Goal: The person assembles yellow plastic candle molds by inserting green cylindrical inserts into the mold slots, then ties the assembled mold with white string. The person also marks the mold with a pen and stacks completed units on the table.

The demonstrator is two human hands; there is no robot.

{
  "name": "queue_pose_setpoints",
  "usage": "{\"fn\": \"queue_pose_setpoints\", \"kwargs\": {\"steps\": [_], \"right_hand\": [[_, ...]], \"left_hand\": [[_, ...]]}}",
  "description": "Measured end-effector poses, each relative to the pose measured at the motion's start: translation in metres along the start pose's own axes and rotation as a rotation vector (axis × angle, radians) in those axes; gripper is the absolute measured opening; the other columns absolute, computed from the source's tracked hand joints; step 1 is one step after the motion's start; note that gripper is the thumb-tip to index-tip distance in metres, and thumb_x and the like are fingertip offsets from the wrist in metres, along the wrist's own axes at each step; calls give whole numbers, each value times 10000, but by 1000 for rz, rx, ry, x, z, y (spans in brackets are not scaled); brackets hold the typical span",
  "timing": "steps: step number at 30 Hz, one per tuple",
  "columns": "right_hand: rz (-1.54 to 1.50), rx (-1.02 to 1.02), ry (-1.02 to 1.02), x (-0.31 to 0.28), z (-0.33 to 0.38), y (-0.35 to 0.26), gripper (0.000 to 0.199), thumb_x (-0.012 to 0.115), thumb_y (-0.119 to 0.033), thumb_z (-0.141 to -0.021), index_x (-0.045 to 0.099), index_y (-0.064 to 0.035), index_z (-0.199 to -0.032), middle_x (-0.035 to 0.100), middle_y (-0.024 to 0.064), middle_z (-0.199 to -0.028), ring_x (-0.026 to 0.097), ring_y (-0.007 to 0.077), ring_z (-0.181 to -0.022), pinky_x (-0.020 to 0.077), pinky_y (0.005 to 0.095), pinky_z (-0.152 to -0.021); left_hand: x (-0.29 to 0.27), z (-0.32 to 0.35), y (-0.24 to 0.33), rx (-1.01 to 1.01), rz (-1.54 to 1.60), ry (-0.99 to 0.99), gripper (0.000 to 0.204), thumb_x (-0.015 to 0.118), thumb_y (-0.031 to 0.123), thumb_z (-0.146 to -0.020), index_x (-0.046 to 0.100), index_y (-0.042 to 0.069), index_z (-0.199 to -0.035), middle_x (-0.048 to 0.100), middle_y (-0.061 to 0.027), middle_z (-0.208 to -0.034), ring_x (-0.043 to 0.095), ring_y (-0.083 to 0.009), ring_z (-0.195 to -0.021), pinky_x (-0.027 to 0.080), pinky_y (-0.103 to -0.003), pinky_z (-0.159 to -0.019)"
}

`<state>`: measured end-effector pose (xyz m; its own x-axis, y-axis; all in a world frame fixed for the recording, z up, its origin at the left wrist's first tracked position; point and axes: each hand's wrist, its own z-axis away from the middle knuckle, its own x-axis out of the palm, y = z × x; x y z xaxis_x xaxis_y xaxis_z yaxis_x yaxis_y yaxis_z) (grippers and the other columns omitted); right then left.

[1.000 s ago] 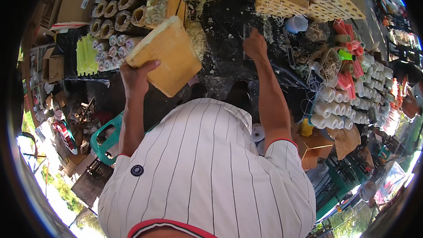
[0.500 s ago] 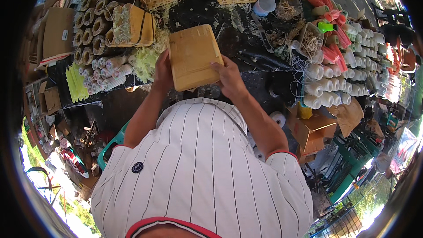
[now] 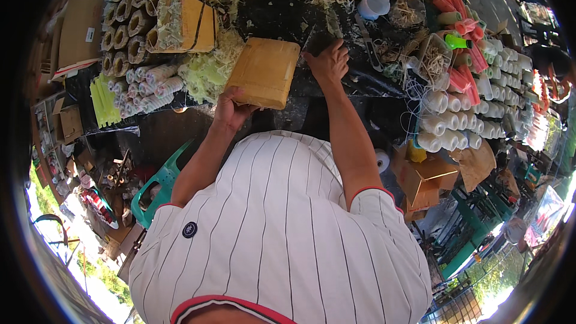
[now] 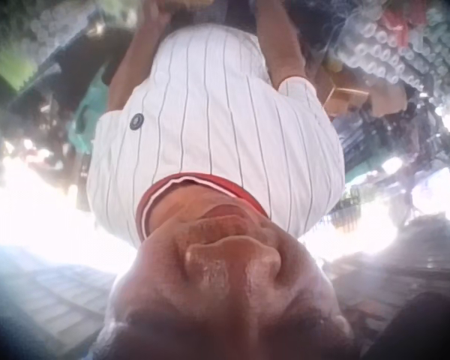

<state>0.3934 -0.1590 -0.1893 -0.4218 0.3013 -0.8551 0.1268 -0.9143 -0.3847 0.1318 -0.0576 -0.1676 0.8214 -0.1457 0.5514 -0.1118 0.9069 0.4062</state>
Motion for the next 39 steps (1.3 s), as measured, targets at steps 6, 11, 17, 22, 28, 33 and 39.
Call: {"fn": "queue_pose_setpoints", "kwargs": {"steps": [6, 11, 17, 22, 28, 33, 39], "right_hand": [[-937, 58, -152, 17, -52, 53, 582, 861, -60, -748, 613, 66, -1259, 739, 225, -1167, 724, 437, -1046, 571, 450, -928], [7, -1135, -160, -72, 92, 13, 527, 642, 30, -824, 633, -4, -1350, 670, 207, -1327, 656, 418, -1208, 541, 466, -1053], [282, -1060, -327, -34, 82, -16, 489, 584, 9, -869, 628, 1, -1356, 655, 162, -1340, 636, 386, -1218, 559, 438, -1007], [325, -1063, -440, -17, 3, -42, 477, 611, -16, -868, 636, -17, -1344, 674, 157, -1301, 675, 394, -1144, 573, 463, -974], [227, -941, -404, -10, 18, -19, 582, 589, 48, -826, 625, -38, -1401, 691, 222, -1294, 685, 427, -1126, 564, 461, -993], [229, -864, -589, -56, 20, -39, 664, 577, 66, -788, 599, -34, -1443, 696, 250, -1278, 659, 428, -1181, 535, 494, -1023], [100, -616, -539, -39, -24, -7, 696, 564, 78, -766, 608, -49, -1448, 711, 277, -1212, 685, 439, -1124, 545, 448, -996]], "left_hand": [[1, 1, 0, -49, 7, 46, 596, 735, 112, -824, 548, 18, -1383, 623, -172, -1301, 638, -376, -1202, 626, -566, -932], [-10, 1, -7, -44, 44, 1, 538, 729, 93, -843, 572, 4, -1350, 653, -163, -1249, 669, -369, -1152, 633, -559, -922], [-10, 3, -5, -63, 62, -34, 518, 709, 92, -859, 569, -19, -1345, 658, -175, -1264, 674, -370, -1164, 635, -557, -914], [-5, 1, -1, -19, 66, -77, 540, 704, 114, -893, 543, -35, -1385, 639, -192, -1303, 684, -377, -1163, 633, -561, -921], [36, 31, -1, 248, -141, 136, 875, 697, -110, -831, 258, 19, -1577, 621, -222, -1326, 706, -334, -1137, 645, -444, -915], [23, 24, -5, 595, -721, 56, 1048, 785, -72, -785, 180, 86, -1626, 558, -229, -1370, 695, -344, -1110, 621, -425, -883], [71, 24, 37, 588, -1683, 434, 789, 856, 73, -757, 526, 109, -1472, 518, -242, -1378, 580, -380, -1280, 517, -503, -999]]}}
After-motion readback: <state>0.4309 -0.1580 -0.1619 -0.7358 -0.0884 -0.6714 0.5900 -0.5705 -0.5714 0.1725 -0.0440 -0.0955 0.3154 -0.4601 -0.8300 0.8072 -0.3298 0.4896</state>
